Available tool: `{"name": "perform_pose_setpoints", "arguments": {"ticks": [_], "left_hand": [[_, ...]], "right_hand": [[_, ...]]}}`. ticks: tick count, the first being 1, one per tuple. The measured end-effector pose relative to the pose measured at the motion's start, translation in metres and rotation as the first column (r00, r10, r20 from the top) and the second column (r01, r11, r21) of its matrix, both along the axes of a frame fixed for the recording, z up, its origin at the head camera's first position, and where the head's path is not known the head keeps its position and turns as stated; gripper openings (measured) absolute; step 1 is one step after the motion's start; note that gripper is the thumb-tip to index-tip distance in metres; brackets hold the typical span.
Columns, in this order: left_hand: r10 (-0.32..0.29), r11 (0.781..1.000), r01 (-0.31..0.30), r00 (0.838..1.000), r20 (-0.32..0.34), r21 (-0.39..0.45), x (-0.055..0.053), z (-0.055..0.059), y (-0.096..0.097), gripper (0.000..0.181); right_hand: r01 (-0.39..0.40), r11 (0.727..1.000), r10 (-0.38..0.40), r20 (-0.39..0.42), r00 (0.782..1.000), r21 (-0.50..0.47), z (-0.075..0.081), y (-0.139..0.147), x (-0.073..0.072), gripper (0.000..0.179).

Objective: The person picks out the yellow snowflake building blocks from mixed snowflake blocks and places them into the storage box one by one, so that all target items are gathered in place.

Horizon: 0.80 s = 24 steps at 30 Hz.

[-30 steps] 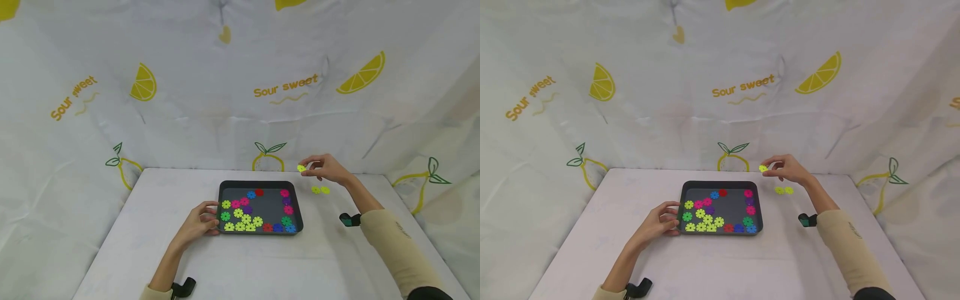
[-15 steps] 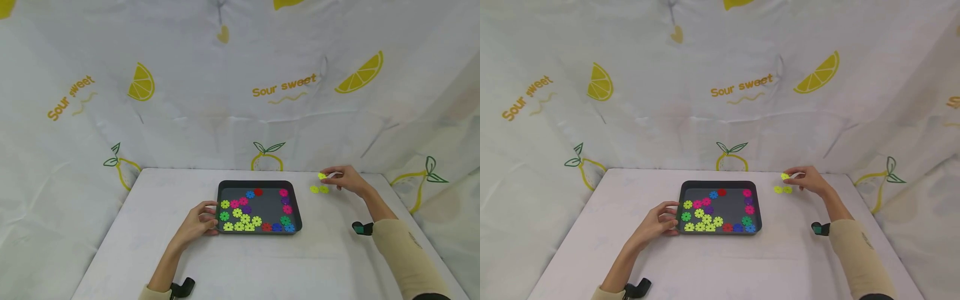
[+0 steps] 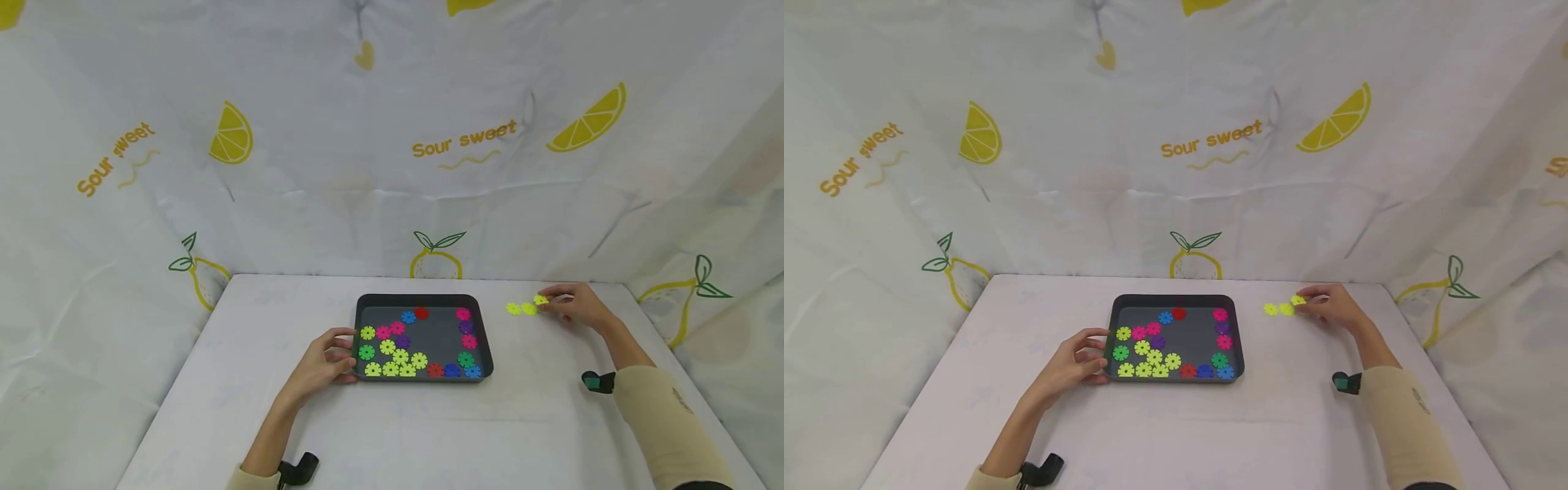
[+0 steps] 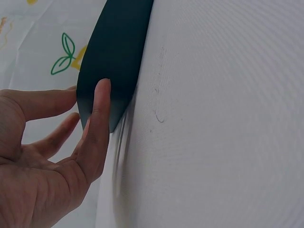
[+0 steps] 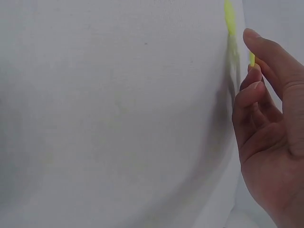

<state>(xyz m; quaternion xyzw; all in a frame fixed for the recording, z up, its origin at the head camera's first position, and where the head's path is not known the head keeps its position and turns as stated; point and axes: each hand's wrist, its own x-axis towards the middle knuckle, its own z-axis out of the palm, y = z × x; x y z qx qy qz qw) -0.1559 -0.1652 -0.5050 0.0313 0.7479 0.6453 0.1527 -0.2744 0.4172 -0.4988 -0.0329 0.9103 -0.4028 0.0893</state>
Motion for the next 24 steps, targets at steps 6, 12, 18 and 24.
{"name": "perform_pose_setpoints", "arguments": {"ticks": [6, 12, 18, 24], "left_hand": [[-0.002, 1.0, 0.002, 1.0, 0.002, 0.005, 0.0001, 0.0002, -0.0003, 0.063], [-0.001, 1.0, 0.001, 1.0, 0.003, 0.007, 0.0005, 0.0005, -0.0004, 0.063], [-0.006, 1.0, 0.006, 1.0, 0.002, 0.008, 0.0005, 0.0005, -0.0011, 0.063], [-0.013, 1.0, 0.014, 1.0, -0.002, 0.014, 0.0002, 0.0001, -0.0017, 0.062]], "right_hand": [[0.017, 0.999, -0.019, 0.039, 0.999, 0.05, -0.0045, 0.0051, 0.0016, 0.058], [0.015, 0.999, -0.017, 0.04, 0.999, 0.051, -0.0041, 0.0065, 0.0035, 0.059], [0.027, 0.999, -0.028, 0.029, 0.999, 0.035, -0.0011, 0.0036, 0.0031, 0.057], [0.012, 0.998, -0.015, 0.043, 0.999, 0.058, -0.0005, 0.0007, 0.002, 0.054]]}}
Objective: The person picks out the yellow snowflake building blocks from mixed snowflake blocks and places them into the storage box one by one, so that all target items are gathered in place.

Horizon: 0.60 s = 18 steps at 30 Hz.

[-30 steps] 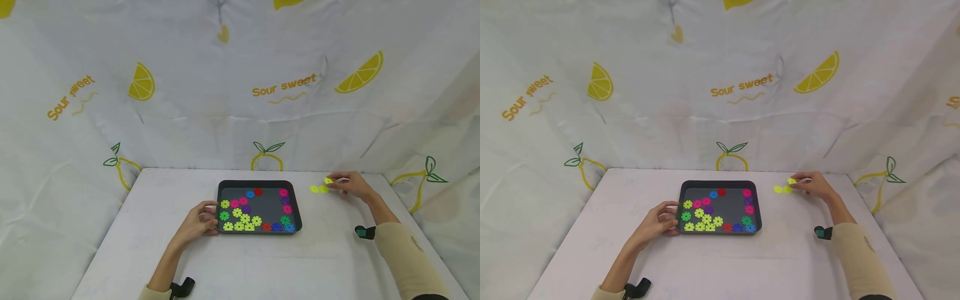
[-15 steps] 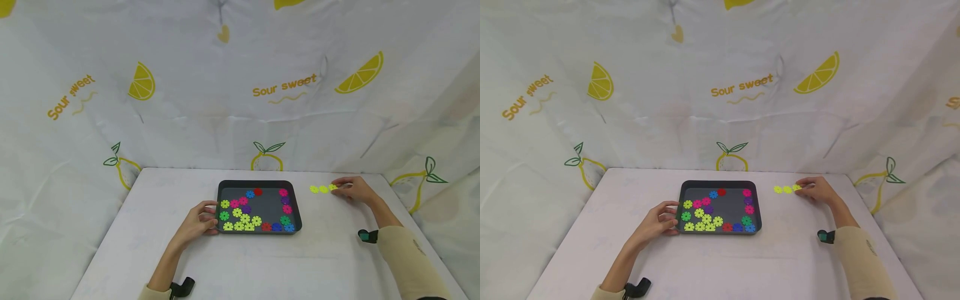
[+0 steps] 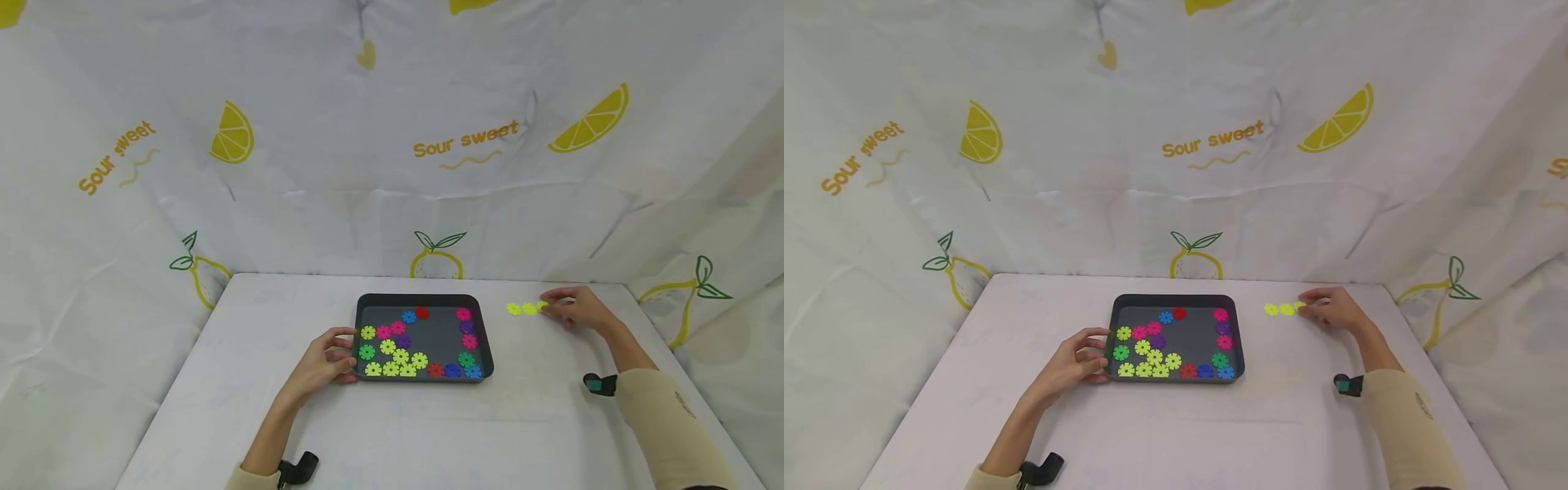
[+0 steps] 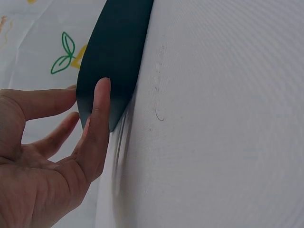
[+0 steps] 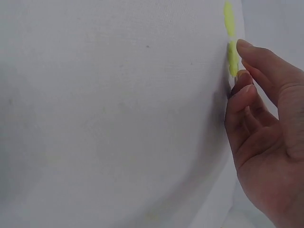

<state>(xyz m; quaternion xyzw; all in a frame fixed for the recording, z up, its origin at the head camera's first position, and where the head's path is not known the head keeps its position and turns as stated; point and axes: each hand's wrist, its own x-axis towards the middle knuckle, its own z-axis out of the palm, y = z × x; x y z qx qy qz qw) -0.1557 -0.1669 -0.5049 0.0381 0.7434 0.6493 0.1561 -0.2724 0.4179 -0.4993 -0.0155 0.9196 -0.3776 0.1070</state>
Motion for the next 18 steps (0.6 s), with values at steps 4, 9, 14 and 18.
{"name": "perform_pose_setpoints", "arguments": {"ticks": [4, 9, 14, 18], "left_hand": [[0.002, 1.0, -0.002, 1.0, 0.001, -0.002, 0.0, 0.0, 0.0, 0.062], [0.008, 1.0, -0.008, 1.0, 0.003, -0.006, -0.001, 0.0, 0.001, 0.062], [0.011, 1.0, -0.011, 1.0, 0.003, -0.007, -0.001, 0.0, 0.001, 0.062], [0.015, 1.0, -0.015, 1.0, 0.003, -0.011, 0.0, 0.0, 0.001, 0.062]], "right_hand": [[-0.009, 1.0, 0.008, 0.022, 1.0, 0.027, 0.0, 0.0, 0.001, 0.053], [-0.007, 1.0, 0.006, 0.026, 1.0, 0.01, 0.002, -0.001, 0.004, 0.052], [-0.012, 1.0, 0.012, 0.003, 1.0, 0.012, 0.007, -0.007, 0.004, 0.053], [-0.045, 0.999, 0.046, -0.031, 0.998, 0.014, 0.019, -0.023, 0.0, 0.053]]}}
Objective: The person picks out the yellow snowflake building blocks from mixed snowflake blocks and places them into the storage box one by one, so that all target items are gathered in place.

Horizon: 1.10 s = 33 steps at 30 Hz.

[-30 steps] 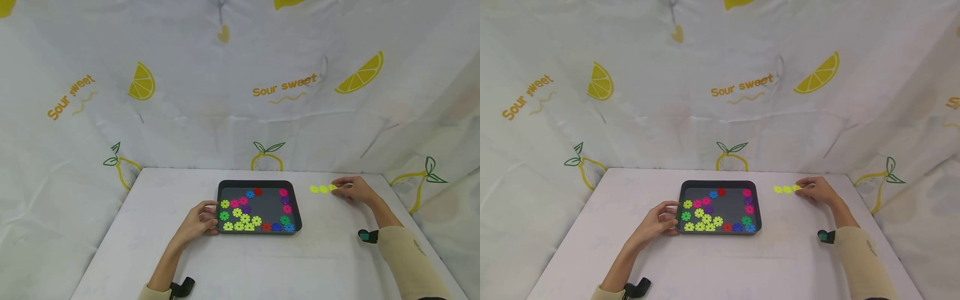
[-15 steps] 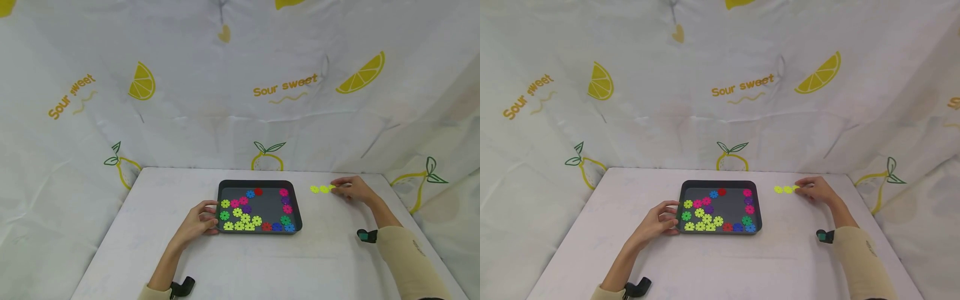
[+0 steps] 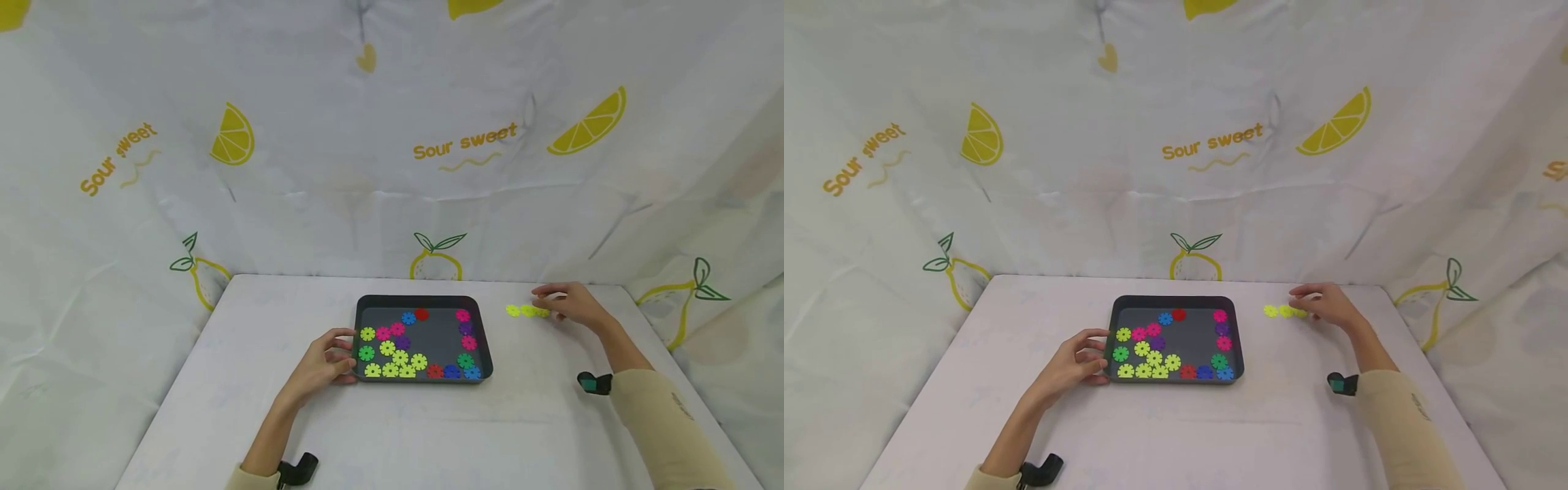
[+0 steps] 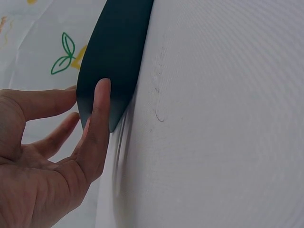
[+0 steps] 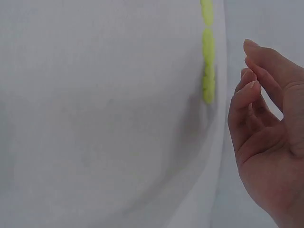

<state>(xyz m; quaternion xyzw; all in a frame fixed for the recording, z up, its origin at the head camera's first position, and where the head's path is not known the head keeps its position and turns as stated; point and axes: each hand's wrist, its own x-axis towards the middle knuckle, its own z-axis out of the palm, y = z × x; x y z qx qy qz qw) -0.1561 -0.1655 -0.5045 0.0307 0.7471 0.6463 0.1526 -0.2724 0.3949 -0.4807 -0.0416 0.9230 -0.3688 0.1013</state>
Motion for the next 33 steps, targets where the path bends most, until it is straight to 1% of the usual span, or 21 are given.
{"name": "perform_pose_setpoints", "arguments": {"ticks": [9, 13, 15, 18, 22, 26, 33], "left_hand": [[0.004, 1.0, -0.004, 1.0, -0.003, -0.007, 0.001, 0.0, 0.0, 0.063], [0.004, 1.0, -0.004, 1.0, -0.001, -0.005, 0.001, 0.001, 0.0, 0.063], [0.004, 1.0, -0.004, 1.0, 0.0, -0.006, 0.001, 0.001, 0.001, 0.062], [0.002, 1.0, -0.002, 1.0, -0.001, -0.005, 0.001, 0.001, 0.0, 0.062], [-0.005, 1.0, 0.005, 1.0, -0.002, 0.002, 0.0, 0.0, 0.0, 0.061], [-0.011, 1.0, 0.011, 1.0, -0.005, 0.005, 0.0, -0.001, -0.001, 0.061], [-0.006, 1.0, 0.006, 1.0, 0.002, 0.012, 0.0, -0.002, 0.0, 0.062]], "right_hand": [[-0.066, 0.993, 0.06, -0.064, 0.996, -0.093, 0.032, -0.057, -0.011, 0.053], [-0.117, 0.979, 0.103, -0.09, 0.991, -0.168, 0.04, -0.083, -0.016, 0.049], [-0.148, 0.966, 0.129, -0.103, 0.986, -0.211, 0.041, -0.096, -0.017, 0.046], [-0.192, 0.949, 0.167, -0.116, 0.979, -0.251, 0.042, -0.117, -0.018, 0.043], [-0.268, 0.924, 0.238, -0.136, 0.962, -0.275, 0.046, -0.146, -0.018, 0.038], [-0.34, 0.892, 0.308, -0.15, 0.94, -0.299, 0.051, -0.174, -0.021, 0.033], [-0.458, 0.839, 0.418, -0.193, 0.888, -0.295, 0.05, -0.218, -0.026, 0.03]]}}
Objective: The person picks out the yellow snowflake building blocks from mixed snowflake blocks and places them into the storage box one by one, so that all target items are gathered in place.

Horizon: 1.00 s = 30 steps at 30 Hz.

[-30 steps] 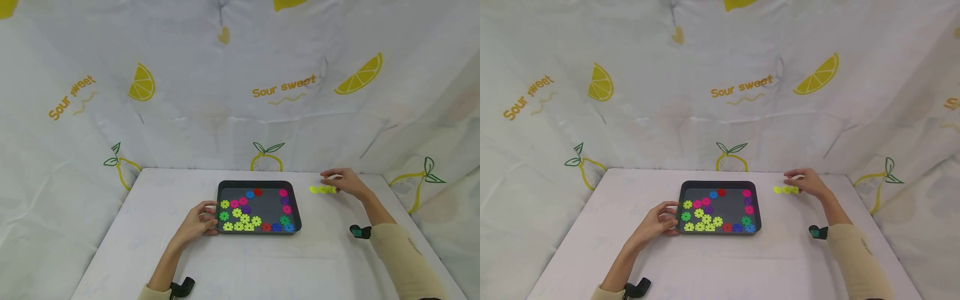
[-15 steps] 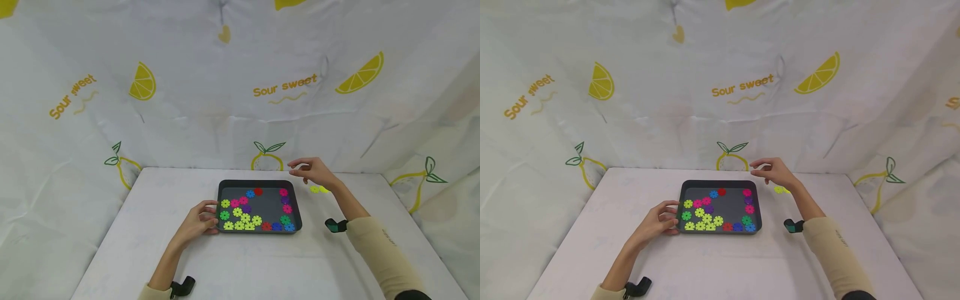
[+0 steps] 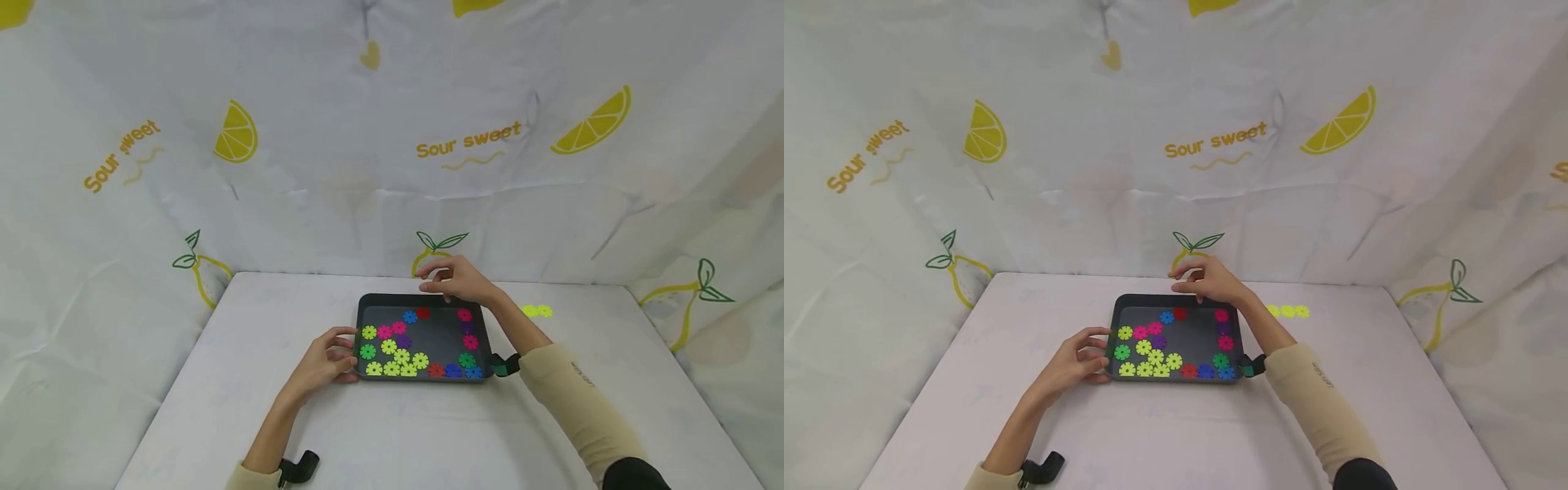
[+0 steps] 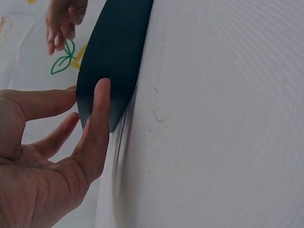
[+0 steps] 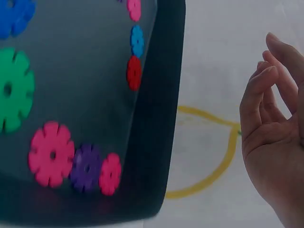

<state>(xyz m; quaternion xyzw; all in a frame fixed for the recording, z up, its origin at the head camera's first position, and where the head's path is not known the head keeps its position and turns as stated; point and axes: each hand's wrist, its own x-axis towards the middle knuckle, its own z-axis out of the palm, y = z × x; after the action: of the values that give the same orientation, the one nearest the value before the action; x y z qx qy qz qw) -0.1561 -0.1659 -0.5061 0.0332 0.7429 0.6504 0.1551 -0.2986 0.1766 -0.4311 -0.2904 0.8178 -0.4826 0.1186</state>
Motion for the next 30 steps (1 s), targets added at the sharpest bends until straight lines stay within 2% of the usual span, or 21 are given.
{"name": "perform_pose_setpoints", "arguments": {"ticks": [9, 14, 21, 30], "left_hand": [[-0.001, 1.0, 0.001, 1.0, 0.009, -0.003, -0.001, 0.0, 0.0, 0.063], [-0.006, 1.0, 0.006, 1.0, 0.006, -0.003, -0.001, 0.0, 0.0, 0.063], [-0.011, 1.0, 0.011, 1.0, 0.001, -0.003, -0.001, 0.001, 0.0, 0.063], [-0.008, 1.0, 0.008, 1.0, 0.005, 0.001, -0.001, 0.0, 0.0, 0.064]], "right_hand": [[-0.143, 0.99, 0.143, -0.002, 0.99, 0.004, -0.012, -0.051, -0.002, 0.029], [-0.228, 0.974, 0.228, 0.057, 0.972, -0.008, -0.023, -0.075, -0.003, 0.033], [-0.265, 0.963, 0.255, 0.147, 0.956, 0.05, -0.039, -0.095, -0.001, 0.031], [-0.305, 0.944, 0.284, 0.161, 0.945, 0.128, -0.049, -0.102, -0.002, 0.031]]}}
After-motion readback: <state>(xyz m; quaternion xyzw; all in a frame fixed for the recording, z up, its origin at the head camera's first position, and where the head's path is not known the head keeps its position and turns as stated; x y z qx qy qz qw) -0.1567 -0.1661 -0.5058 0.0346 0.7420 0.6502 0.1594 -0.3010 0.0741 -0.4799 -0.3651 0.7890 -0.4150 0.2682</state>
